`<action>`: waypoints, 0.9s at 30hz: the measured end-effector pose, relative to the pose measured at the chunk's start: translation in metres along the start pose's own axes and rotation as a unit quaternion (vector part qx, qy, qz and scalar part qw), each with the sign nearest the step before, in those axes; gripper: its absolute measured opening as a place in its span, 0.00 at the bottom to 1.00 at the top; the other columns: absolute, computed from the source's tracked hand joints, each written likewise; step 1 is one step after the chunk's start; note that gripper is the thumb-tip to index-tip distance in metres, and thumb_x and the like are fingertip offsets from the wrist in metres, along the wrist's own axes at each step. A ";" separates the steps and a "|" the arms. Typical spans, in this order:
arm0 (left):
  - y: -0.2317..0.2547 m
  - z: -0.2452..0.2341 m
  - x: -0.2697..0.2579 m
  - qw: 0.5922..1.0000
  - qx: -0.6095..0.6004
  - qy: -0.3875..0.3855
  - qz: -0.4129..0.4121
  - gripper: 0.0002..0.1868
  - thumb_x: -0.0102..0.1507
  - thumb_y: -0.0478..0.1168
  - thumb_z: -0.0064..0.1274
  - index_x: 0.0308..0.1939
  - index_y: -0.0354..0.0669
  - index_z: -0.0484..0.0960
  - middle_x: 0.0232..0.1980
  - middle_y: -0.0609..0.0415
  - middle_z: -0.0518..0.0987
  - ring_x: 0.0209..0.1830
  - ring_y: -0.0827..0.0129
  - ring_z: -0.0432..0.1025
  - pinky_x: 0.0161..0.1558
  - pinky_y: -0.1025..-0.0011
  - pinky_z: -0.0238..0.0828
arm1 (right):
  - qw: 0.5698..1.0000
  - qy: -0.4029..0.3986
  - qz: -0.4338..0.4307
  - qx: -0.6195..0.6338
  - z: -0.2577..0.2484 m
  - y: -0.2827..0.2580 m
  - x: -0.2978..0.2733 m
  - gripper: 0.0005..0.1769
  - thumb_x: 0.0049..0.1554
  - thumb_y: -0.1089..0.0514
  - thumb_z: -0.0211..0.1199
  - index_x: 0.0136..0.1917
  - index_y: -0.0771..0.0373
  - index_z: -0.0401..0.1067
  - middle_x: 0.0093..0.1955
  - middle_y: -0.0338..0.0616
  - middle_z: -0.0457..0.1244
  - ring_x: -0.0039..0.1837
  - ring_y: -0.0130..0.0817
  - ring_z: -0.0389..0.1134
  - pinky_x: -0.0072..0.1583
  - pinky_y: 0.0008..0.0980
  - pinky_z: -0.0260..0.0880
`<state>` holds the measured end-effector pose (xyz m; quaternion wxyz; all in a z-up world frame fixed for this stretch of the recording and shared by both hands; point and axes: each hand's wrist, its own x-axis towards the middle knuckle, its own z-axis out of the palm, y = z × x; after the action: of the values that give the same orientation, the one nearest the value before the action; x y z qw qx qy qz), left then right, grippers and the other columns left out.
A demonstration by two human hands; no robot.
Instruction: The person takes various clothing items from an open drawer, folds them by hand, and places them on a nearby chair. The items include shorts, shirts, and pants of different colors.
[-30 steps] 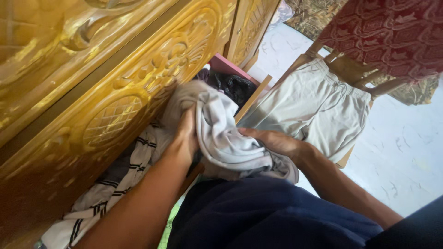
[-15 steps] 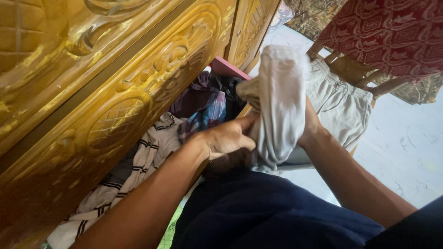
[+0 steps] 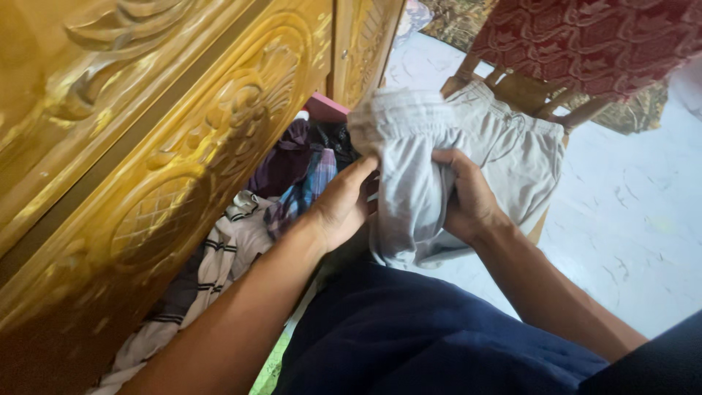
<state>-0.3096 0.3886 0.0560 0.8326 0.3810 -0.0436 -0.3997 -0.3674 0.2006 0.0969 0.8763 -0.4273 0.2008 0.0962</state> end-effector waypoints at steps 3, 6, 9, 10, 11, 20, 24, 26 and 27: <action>0.001 0.018 0.000 0.998 -0.054 -0.030 0.032 0.36 0.65 0.61 0.50 0.71 0.46 0.69 0.67 0.54 0.76 0.68 0.63 0.68 0.68 0.62 0.62 | 0.999 0.025 -0.031 -0.003 -0.001 -0.008 -0.006 0.27 0.63 0.44 0.50 0.65 0.65 0.68 0.59 0.49 0.69 0.59 0.39 0.71 0.64 0.40 0.72; -0.003 0.033 0.003 0.983 -0.157 -0.077 0.050 0.40 0.62 0.63 0.55 0.71 0.46 0.69 0.67 0.55 0.76 0.68 0.63 0.68 0.71 0.59 0.61 | 0.997 0.055 -0.050 -0.030 -0.006 -0.011 -0.009 0.27 0.65 0.44 0.49 0.67 0.64 0.68 0.62 0.48 0.68 0.61 0.37 0.71 0.65 0.38 0.71; -0.013 0.041 0.015 0.981 -0.178 -0.062 0.039 0.35 0.63 0.58 0.58 0.70 0.47 0.70 0.66 0.57 0.76 0.68 0.65 0.69 0.71 0.62 0.62 | 0.994 0.070 -0.083 -0.029 -0.014 -0.009 -0.011 0.25 0.67 0.46 0.51 0.66 0.67 0.69 0.61 0.50 0.68 0.59 0.38 0.71 0.63 0.38 0.72; -0.017 0.045 0.020 0.981 -0.182 -0.054 0.041 0.33 0.63 0.57 0.58 0.69 0.48 0.71 0.65 0.57 0.76 0.66 0.66 0.69 0.70 0.62 0.63 | 0.990 0.084 -0.100 -0.046 -0.017 -0.008 -0.012 0.25 0.66 0.47 0.52 0.67 0.67 0.67 0.61 0.48 0.68 0.59 0.37 0.71 0.62 0.37 0.72; -0.020 0.048 0.026 0.980 -0.187 -0.045 0.044 0.32 0.64 0.56 0.58 0.68 0.48 0.72 0.64 0.57 0.77 0.65 0.66 0.69 0.69 0.62 0.64 | 0.986 0.099 -0.117 -0.062 -0.019 -0.006 -0.013 0.25 0.66 0.48 0.53 0.69 0.66 0.66 0.61 0.47 0.68 0.59 0.35 0.70 0.61 0.37 0.72; -0.040 0.079 0.035 0.979 -0.201 0.015 0.003 0.29 0.65 0.58 0.51 0.64 0.46 0.73 0.59 0.52 0.79 0.60 0.62 0.72 0.64 0.58 0.67 | 0.924 0.280 -0.111 -0.236 -0.061 -0.020 -0.013 0.33 0.62 0.60 0.56 0.77 0.59 0.51 0.54 0.47 0.63 0.51 0.34 0.62 0.51 0.35 0.68; -0.045 0.091 0.034 0.982 -0.187 0.022 0.024 0.28 0.66 0.57 0.49 0.65 0.46 0.73 0.61 0.52 0.79 0.62 0.62 0.72 0.66 0.57 0.66 | 0.969 0.141 -0.137 -0.153 -0.060 -0.022 -0.027 0.29 0.65 0.47 0.51 0.73 0.65 0.63 0.62 0.40 0.66 0.58 0.29 0.65 0.57 0.34 0.68; -0.044 0.093 0.037 0.983 -0.177 0.010 0.055 0.29 0.67 0.55 0.51 0.66 0.43 0.73 0.63 0.52 0.79 0.63 0.63 0.72 0.67 0.59 0.65 | 0.984 0.094 -0.127 -0.082 -0.056 -0.025 -0.040 0.32 0.67 0.41 0.46 0.72 0.66 0.64 0.63 0.44 0.65 0.60 0.33 0.65 0.61 0.36 0.66; -0.043 0.093 0.039 0.982 -0.172 0.004 0.072 0.29 0.68 0.54 0.52 0.67 0.41 0.73 0.63 0.52 0.79 0.63 0.64 0.71 0.68 0.60 0.65 | 0.989 0.070 -0.122 -0.046 -0.054 -0.025 -0.045 0.34 0.68 0.38 0.43 0.71 0.67 0.65 0.63 0.46 0.64 0.60 0.36 0.65 0.63 0.38 0.65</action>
<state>-0.3455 0.2892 0.0840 0.9125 0.2293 0.0021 -0.3388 -0.4139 0.1432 0.1043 0.8447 -0.4941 0.2033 -0.0320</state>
